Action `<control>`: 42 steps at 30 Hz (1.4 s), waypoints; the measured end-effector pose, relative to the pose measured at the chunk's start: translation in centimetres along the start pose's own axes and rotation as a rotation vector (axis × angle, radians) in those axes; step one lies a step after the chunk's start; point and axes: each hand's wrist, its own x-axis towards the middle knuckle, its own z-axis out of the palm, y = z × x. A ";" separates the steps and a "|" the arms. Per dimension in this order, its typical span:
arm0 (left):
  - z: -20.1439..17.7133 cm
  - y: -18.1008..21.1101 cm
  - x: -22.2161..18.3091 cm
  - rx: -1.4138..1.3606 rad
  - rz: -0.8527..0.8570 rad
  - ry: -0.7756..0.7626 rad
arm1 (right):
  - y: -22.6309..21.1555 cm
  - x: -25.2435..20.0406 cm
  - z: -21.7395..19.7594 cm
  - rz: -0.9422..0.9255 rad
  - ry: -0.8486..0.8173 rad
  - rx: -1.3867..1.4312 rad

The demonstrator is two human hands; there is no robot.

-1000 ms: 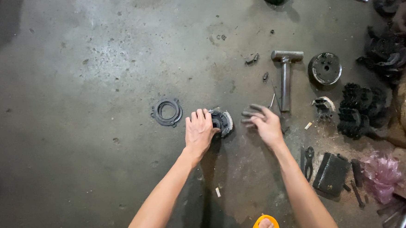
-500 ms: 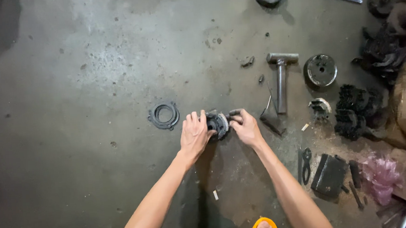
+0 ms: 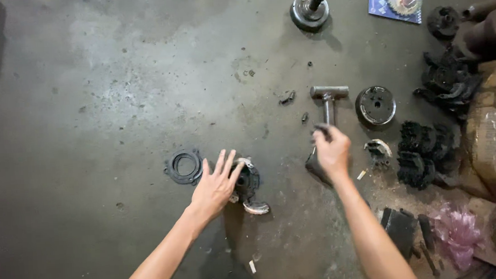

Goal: Assembling a motorcycle clutch component by fitting pads into a housing and using a screwdriver to seat them.

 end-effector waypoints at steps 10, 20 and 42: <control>3.6 0.4 1.7 -0.060 -0.010 0.140 | 7.5 18.1 3.2 -0.372 0.125 -0.450; 0.4 0.6 0.7 -0.239 -0.131 0.173 | 6.1 23.4 8.3 -0.136 -0.121 -0.438; 6.5 1.4 1.5 -0.068 -0.086 0.240 | 1.4 -8.7 7.0 -0.337 -0.433 -0.136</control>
